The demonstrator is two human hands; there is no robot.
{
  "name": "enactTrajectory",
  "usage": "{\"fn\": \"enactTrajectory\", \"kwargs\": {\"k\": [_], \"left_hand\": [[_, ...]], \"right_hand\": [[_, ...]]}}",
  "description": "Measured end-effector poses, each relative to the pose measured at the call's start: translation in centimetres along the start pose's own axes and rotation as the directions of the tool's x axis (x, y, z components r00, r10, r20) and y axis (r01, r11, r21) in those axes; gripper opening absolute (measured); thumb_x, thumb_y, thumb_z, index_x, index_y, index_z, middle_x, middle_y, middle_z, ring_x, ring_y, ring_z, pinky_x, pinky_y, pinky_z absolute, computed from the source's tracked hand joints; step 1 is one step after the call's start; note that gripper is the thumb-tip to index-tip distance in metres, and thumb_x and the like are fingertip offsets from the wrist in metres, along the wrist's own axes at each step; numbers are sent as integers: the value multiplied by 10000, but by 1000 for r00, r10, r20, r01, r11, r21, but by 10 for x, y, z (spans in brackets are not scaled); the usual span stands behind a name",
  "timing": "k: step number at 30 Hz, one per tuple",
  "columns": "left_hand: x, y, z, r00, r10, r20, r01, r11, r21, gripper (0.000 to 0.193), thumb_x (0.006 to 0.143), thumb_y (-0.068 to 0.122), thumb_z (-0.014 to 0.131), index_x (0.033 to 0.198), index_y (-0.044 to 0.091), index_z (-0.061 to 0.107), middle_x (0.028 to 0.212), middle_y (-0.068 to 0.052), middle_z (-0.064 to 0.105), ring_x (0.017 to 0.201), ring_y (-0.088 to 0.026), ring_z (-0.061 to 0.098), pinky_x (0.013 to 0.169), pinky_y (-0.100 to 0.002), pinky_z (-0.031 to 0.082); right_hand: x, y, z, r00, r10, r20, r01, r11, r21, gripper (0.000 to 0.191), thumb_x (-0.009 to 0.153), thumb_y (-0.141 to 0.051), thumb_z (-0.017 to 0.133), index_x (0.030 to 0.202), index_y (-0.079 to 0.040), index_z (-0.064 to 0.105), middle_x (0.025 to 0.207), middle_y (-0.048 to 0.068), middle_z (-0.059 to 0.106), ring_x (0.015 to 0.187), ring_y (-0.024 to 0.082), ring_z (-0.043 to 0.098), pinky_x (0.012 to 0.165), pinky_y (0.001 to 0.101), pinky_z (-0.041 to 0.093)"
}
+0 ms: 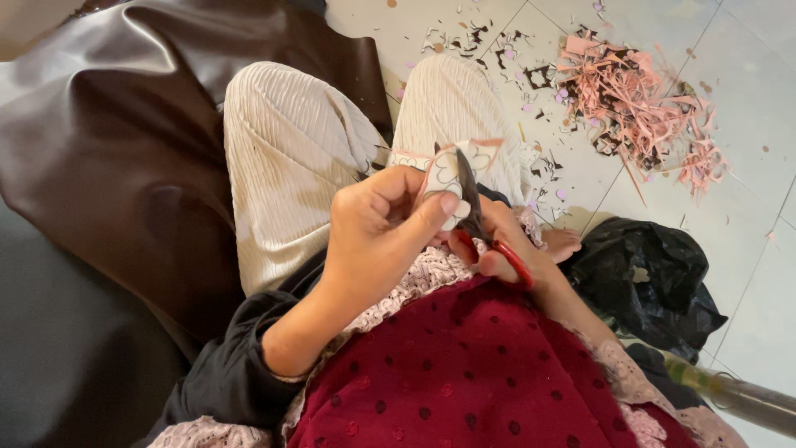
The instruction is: The person sits on the floor and uses scissors to cut flower-shaped outlines from a sheet of patterned paper. The person holds the paper in one hand and carefully cuts along the drawn lines with the other, producing individual cutouts that accumulate on the floor.
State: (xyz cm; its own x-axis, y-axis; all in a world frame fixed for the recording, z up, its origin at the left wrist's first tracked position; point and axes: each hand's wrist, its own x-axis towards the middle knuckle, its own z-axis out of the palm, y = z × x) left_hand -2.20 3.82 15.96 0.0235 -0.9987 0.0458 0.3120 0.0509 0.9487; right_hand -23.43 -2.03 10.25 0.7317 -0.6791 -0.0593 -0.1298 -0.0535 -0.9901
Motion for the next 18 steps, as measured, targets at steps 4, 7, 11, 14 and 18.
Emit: {"fn": "enactTrajectory", "kwargs": {"k": [4, 7, 11, 14, 18], "left_hand": [[0, -2, -4, 998, -52, 22, 53, 997, -53, 173, 976, 88, 716, 852, -18, 660, 714, 12, 647, 642, -20, 604, 577, -190, 519], [0, -1, -5, 997, -55, 53, 58, 996, -71, 172, 972, 84, 711, 846, -18, 653, 709, 7, 656, 629, -23, 592, 564, -190, 499], [1, 2, -6, 996, -55, 74, 59, 997, -41, 170, 960, 78, 712, 844, -25, 643, 706, 7, 654, 623, -24, 574, 554, -190, 477], [0, 5, -6, 994, -76, 72, 79, 996, -39, 133, 939, 76, 706, 868, -27, 660, 727, 15, 660, 639, -17, 580, 568, -189, 497], [1, 12, -6, 994, -78, 75, 73, 996, 58, 139, 921, 86, 714, 845, -25, 676, 694, 19, 648, 613, -13, 578, 547, -188, 498]], "right_hand": [[-7, 7, -8, 999, 52, -14, -51, 998, 26, 1084, 604, -919, 707, 1196, -21, 572, 669, -26, 491, 562, 53, 414, 500, 216, 298], [-9, 22, -17, 999, -30, -15, 29, 999, -36, 1006, 624, -888, 747, 1109, -21, 587, 710, -18, 577, 603, 51, 484, 519, 221, 359], [-12, 39, -29, 997, -73, 8, 74, 990, -123, 964, 611, -891, 737, 1030, -34, 595, 718, -26, 593, 621, 54, 511, 513, 231, 380], [-13, 42, -35, 996, -72, 48, 78, 987, -140, 959, 612, -890, 739, 1010, -28, 603, 723, -26, 588, 628, 59, 514, 519, 238, 386], [-13, 37, -38, 995, -45, 86, 58, 985, -162, 978, 599, -904, 714, 1016, -25, 626, 683, -41, 558, 593, 54, 481, 507, 237, 358]]}}
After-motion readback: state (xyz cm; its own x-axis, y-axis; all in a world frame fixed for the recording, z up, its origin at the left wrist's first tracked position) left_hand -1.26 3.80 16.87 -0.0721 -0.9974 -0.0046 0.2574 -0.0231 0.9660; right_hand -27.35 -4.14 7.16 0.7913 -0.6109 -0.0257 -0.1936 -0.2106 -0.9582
